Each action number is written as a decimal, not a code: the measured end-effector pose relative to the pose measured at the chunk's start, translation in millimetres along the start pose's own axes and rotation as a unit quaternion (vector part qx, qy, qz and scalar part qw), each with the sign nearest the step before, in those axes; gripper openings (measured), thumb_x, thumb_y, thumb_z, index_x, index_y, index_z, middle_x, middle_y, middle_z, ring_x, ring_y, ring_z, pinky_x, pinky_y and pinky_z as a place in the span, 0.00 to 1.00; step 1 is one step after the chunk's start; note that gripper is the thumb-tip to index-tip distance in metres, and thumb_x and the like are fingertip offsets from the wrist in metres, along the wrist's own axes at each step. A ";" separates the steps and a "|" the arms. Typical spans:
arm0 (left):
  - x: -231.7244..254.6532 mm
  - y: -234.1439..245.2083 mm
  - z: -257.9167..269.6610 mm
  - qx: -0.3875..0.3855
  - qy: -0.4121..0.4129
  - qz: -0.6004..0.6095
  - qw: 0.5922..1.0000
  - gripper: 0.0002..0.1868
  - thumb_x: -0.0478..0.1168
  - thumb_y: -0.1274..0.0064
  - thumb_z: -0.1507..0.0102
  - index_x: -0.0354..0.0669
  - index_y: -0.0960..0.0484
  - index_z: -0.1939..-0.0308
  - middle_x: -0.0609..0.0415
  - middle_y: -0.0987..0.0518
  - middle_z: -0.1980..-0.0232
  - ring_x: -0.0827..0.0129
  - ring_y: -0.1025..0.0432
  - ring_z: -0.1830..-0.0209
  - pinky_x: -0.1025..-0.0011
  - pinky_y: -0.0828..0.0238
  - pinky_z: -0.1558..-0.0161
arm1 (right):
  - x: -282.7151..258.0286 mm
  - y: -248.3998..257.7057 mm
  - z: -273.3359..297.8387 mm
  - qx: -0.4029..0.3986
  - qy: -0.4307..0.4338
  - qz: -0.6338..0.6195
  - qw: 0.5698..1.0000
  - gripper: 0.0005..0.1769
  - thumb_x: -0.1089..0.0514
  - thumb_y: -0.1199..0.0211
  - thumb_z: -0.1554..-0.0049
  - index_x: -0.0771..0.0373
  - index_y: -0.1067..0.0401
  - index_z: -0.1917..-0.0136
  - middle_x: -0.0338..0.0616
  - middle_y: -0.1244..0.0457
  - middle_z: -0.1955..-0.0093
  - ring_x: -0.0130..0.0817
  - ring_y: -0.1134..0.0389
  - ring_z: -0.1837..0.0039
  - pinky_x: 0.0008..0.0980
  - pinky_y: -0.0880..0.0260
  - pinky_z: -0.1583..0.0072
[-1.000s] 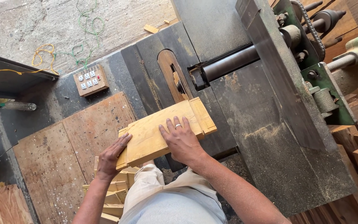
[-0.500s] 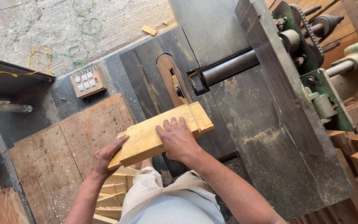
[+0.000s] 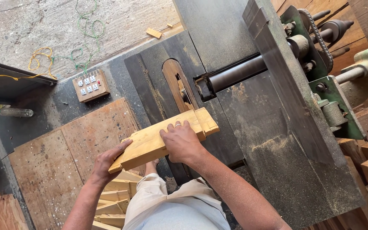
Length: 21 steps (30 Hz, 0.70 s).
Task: Cutting and sizing wooden planks using a table saw and planer in a workshop.
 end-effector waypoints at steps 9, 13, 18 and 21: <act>-21.0 -23.3 -0.8 0.009 -0.001 -0.022 1.000 0.37 0.35 0.38 0.44 0.74 0.26 0.33 0.56 0.14 0.51 0.64 0.17 0.56 0.65 0.18 0.50 | 1.1 -5.7 0.4 0.022 -0.001 -0.025 0.999 0.31 0.58 0.26 0.58 0.60 0.28 0.40 0.48 0.33 0.48 0.46 0.31 0.42 0.49 0.35 0.37; -15.0 -41.2 17.1 0.078 -0.074 -0.033 0.994 0.32 0.37 0.41 0.38 0.70 0.28 0.32 0.53 0.16 0.44 0.59 0.19 0.49 0.65 0.21 0.48 | -5.5 -17.6 26.7 0.056 0.005 -0.015 0.998 0.35 0.61 0.27 0.59 0.63 0.30 0.37 0.53 0.34 0.43 0.50 0.34 0.36 0.52 0.39 0.33; 10.0 -73.2 69.7 0.188 -0.159 -0.059 0.968 0.36 0.24 0.54 0.39 0.55 0.32 0.28 0.43 0.23 0.32 0.50 0.26 0.34 0.59 0.29 0.38 | -8.3 -104.9 63.1 0.237 0.038 0.040 0.970 0.40 0.68 0.36 0.58 0.64 0.33 0.30 0.64 0.39 0.31 0.59 0.40 0.28 0.59 0.47 0.28; 39.4 -84.0 97.7 0.150 -0.003 -0.015 0.989 0.39 0.25 0.57 0.39 0.50 0.37 0.23 0.40 0.25 0.30 0.50 0.28 0.32 0.60 0.27 0.35 | -15.4 -148.9 92.3 0.282 0.042 0.032 0.958 0.35 0.70 0.44 0.49 0.63 0.34 0.27 0.64 0.41 0.27 0.60 0.42 0.25 0.60 0.50 0.25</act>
Point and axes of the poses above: each hand's wrist, its own z-axis away from the middle knuckle, its own y-axis out of the back of the hand, x = y × z, the point moved 3 cm from there along -z, towards the middle knuckle
